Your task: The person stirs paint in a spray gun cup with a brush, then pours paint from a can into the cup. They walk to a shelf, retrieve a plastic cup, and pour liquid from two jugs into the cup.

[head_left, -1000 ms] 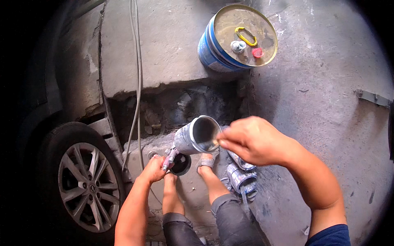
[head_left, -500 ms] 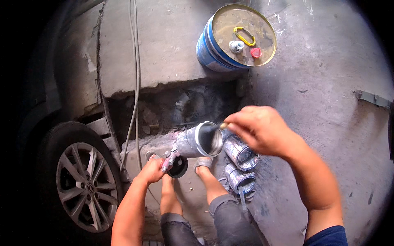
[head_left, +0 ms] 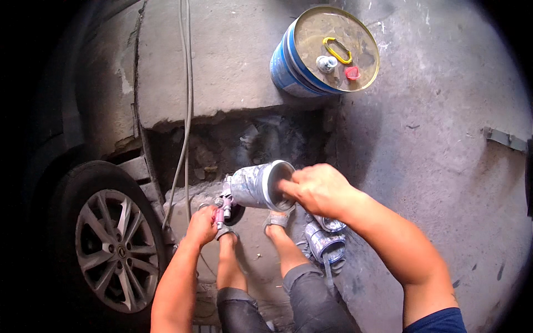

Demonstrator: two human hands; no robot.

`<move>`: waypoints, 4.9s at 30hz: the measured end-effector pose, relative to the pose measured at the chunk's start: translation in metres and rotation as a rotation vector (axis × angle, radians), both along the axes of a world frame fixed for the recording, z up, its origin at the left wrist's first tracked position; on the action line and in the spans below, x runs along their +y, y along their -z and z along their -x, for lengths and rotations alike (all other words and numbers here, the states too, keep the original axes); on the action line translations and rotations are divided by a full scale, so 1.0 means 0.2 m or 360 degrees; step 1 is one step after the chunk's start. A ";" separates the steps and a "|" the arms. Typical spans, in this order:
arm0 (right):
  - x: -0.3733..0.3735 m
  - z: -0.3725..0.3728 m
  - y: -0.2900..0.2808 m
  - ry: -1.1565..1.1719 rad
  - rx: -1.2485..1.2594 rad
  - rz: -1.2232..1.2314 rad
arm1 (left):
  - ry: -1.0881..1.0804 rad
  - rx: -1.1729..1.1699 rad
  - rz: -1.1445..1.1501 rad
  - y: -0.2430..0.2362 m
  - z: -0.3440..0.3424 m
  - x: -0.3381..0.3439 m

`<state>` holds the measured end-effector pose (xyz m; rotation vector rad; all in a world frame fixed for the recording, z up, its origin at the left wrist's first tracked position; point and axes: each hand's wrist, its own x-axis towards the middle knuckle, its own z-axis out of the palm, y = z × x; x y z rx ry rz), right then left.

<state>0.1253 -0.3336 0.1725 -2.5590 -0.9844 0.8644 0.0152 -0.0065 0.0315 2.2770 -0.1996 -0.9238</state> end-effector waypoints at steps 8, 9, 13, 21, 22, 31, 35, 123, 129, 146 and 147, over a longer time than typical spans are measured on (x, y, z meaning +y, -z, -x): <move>-0.23 -0.04 -0.33 -0.0023 -0.0533 -0.0172 | -0.0091 -0.0116 -0.0171 0.07 0.01 0.03; -0.26 0.00 -0.34 -0.0017 -0.0456 -0.0124 | -0.0094 -0.0162 -0.0150 0.07 0.00 0.02; -0.21 0.09 -0.40 0.0184 -0.0223 -0.0398 | -0.0109 -0.0295 -0.0156 0.09 -0.01 0.02; -0.28 0.18 -0.27 0.0469 -0.0157 -0.0466 | -0.0198 -0.0397 -0.0175 0.11 0.00 0.00; -0.24 0.18 -0.31 0.0538 -0.0072 -0.0497 | -0.0203 -0.0428 -0.0159 0.12 0.01 0.02; -0.22 0.19 -0.28 0.0687 0.0027 -0.0510 | -0.0215 -0.0450 -0.0237 0.16 0.03 0.01; -0.20 -0.01 -0.29 0.0683 -0.0343 -0.0351 | -0.0244 -0.0445 -0.0220 0.16 0.04 -0.02; 0.05 -0.07 -0.10 -0.0040 -0.0525 -0.0262 | 0.0037 0.0183 -0.0027 0.07 0.08 -0.03; 0.05 -0.02 -0.14 0.0019 0.0000 -0.0281 | -0.0201 -0.0056 -0.0063 0.07 0.10 0.05; -0.19 -0.03 -0.24 0.0415 -0.0395 -0.0215 | -0.0301 -0.0313 -0.0125 0.09 0.07 0.05; -0.19 0.06 -0.21 0.0473 -0.0272 -0.0278 | -0.0300 -0.0333 -0.0147 0.10 0.08 0.07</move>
